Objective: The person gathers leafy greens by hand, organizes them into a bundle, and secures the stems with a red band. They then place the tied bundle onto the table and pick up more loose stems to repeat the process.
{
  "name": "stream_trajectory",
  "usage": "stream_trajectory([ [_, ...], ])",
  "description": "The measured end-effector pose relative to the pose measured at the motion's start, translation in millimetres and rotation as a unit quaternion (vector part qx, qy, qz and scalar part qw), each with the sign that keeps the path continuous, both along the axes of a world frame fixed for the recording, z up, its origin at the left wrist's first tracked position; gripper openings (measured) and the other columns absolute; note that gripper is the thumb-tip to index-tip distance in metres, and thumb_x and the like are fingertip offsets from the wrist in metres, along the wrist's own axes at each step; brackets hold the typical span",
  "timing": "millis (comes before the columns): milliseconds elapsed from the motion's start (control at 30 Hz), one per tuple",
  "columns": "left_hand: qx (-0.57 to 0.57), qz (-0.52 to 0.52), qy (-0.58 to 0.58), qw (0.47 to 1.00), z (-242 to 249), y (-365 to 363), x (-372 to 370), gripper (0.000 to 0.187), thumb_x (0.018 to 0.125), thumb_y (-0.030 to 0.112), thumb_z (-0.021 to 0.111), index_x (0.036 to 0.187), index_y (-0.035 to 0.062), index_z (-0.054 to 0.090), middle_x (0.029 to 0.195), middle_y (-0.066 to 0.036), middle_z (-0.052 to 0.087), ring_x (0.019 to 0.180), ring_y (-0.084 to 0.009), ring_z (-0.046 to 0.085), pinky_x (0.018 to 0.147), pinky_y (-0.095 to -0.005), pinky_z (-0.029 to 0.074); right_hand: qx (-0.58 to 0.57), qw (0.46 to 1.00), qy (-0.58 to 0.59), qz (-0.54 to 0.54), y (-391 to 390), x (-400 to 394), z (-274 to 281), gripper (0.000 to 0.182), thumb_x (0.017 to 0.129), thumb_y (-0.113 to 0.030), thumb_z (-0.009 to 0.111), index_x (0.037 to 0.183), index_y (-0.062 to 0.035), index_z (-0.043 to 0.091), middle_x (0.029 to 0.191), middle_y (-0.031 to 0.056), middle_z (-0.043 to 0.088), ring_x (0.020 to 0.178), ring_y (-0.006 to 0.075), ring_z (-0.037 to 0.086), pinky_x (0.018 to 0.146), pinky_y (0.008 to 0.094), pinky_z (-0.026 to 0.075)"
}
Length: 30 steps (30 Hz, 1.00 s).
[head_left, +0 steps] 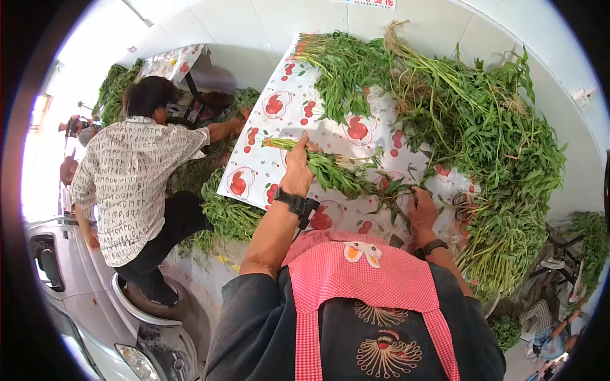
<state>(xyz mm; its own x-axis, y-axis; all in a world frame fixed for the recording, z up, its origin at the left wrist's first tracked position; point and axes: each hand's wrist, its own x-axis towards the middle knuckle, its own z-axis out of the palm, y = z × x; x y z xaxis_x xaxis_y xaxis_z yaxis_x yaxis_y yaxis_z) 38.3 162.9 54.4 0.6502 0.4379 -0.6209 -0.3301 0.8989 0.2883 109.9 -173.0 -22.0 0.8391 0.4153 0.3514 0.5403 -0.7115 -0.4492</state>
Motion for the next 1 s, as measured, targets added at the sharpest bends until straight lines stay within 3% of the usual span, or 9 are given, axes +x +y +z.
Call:
stream_trajectory([
  [133, 0.02, 0.022, 0.032, 0.999, -30.3, 2.4, -16.3, 0.018, 0.091, 0.012, 0.055, 0.078, 0.0094, 0.044, 0.057, -0.001, 0.042, 0.048, -0.0124, 0.044, 0.047, -0.0291, 0.045, -0.023, 0.999, 0.042, -0.013, 1.3, -0.1, 3.6, 0.022, 0.081, -0.018, 0.059, 0.103, -0.016, 0.059, 0.091, 0.0061, 0.061, 0.084, 0.027, 0.061, 0.069, 0.0377, 0.049],
  [200, -0.01, 0.03, 0.027, 0.999, -28.0, 6.0, -17.8, 0.019, 0.092, 0.015, 0.054, 0.076, 0.0092, 0.044, 0.057, -0.001, 0.042, 0.049, -0.014, 0.045, 0.049, -0.0312, 0.046, -0.025, 0.998, 0.048, -0.02, 2.1, 0.7, 3.7, 0.022, 0.081, -0.018, 0.058, 0.103, -0.016, 0.059, 0.092, 0.0064, 0.062, 0.085, 0.0273, 0.061, 0.07, 0.038, 0.049],
  [333, 0.045, 0.014, 0.06, 0.997, -15.6, 20.9, -16.4, 0.023, 0.094, 0.02, 0.05, 0.074, 0.008, 0.045, 0.057, -0.002, 0.042, 0.051, -0.0183, 0.045, 0.05, -0.0348, 0.046, -0.016, 0.998, 0.056, -0.022, 2.8, -0.1, 1.9, 0.022, 0.081, -0.018, 0.059, 0.102, -0.0163, 0.06, 0.095, 0.0069, 0.063, 0.087, 0.028, 0.061, 0.072, 0.0389, 0.048],
  [533, 0.03, 0.057, -0.036, 0.997, 4.3, 81.3, -4.0, 0.026, 0.093, 0.017, 0.051, 0.069, 0.0113, 0.042, 0.056, 0.002, 0.04, 0.047, -0.0121, 0.041, 0.047, -0.0279, 0.041, -0.015, 0.998, 0.06, -0.029, 0.9, 0.1, 2.7, 0.022, 0.081, -0.018, 0.059, 0.103, -0.0155, 0.06, 0.095, 0.0069, 0.063, 0.087, 0.0282, 0.061, 0.072, 0.0391, 0.048],
  [600, 0.137, 0.088, -0.033, 0.986, 24.6, 106.4, -4.8, 0.025, 0.094, 0.017, 0.051, 0.072, 0.0112, 0.042, 0.056, 0.005, 0.039, 0.045, -0.0069, 0.04, 0.043, -0.0209, 0.038, -0.01, 0.998, 0.059, -0.025, 4.7, 1.3, 2.3, 0.023, 0.081, -0.018, 0.059, 0.103, -0.0153, 0.06, 0.095, 0.0068, 0.063, 0.086, 0.0283, 0.061, 0.072, 0.0392, 0.048],
  [633, 0.1, 0.103, -0.071, 0.987, 35.5, 119.2, -7.9, 0.028, 0.094, 0.019, 0.051, 0.069, 0.0122, 0.042, 0.055, 0.006, 0.039, 0.045, -0.0068, 0.039, 0.042, -0.0201, 0.037, -0.01, 0.997, 0.067, -0.027, 4.2, 1.3, 1.0, 0.022, 0.081, -0.017, 0.059, 0.103, -0.0152, 0.06, 0.094, 0.0067, 0.063, 0.086, 0.0283, 0.061, 0.072, 0.0393, 0.048],
  [867, 0.153, 0.098, -0.018, 0.983, 66.8, 111.9, -14.5, 0.034, 0.095, 0.027, 0.05, 0.066, 0.0106, 0.041, 0.055, 0.0, 0.045, 0.052, -0.0166, 0.047, 0.054, -0.0306, 0.046, -0.004, 0.999, 0.046, -0.02, 3.5, -1.7, 7.0, 0.022, 0.081, -0.017, 0.059, 0.103, -0.0147, 0.06, 0.094, 0.0072, 0.063, 0.085, 0.0287, 0.061, 0.071, 0.0404, 0.048],
  [900, 0.118, 0.087, -0.067, 0.987, 59.0, 116.2, -15.0, 0.034, 0.095, 0.029, 0.049, 0.068, 0.0105, 0.043, 0.056, -0.001, 0.046, 0.055, -0.0187, 0.049, 0.058, -0.0359, 0.048, -0.004, 0.999, 0.046, -0.018, 3.3, -2.2, 6.6, 0.022, 0.081, -0.017, 0.059, 0.103, -0.0147, 0.06, 0.094, 0.0072, 0.063, 0.085, 0.0287, 0.061, 0.071, 0.0404, 0.048],
  [1000, 0.106, 0.084, -0.04, 0.99, 41.5, 108.4, -3.6, 0.032, 0.095, 0.027, 0.049, 0.071, 0.0076, 0.042, 0.059, -0.004, 0.047, 0.057, -0.0208, 0.051, 0.06, -0.0375, 0.05, -0.017, 0.998, 0.052, -0.02, 2.3, 0.0, 7.3, 0.022, 0.081, -0.017, 0.059, 0.103, -0.0149, 0.059, 0.095, 0.007, 0.063, 0.085, 0.0289, 0.061, 0.071, 0.0401, 0.048],
])
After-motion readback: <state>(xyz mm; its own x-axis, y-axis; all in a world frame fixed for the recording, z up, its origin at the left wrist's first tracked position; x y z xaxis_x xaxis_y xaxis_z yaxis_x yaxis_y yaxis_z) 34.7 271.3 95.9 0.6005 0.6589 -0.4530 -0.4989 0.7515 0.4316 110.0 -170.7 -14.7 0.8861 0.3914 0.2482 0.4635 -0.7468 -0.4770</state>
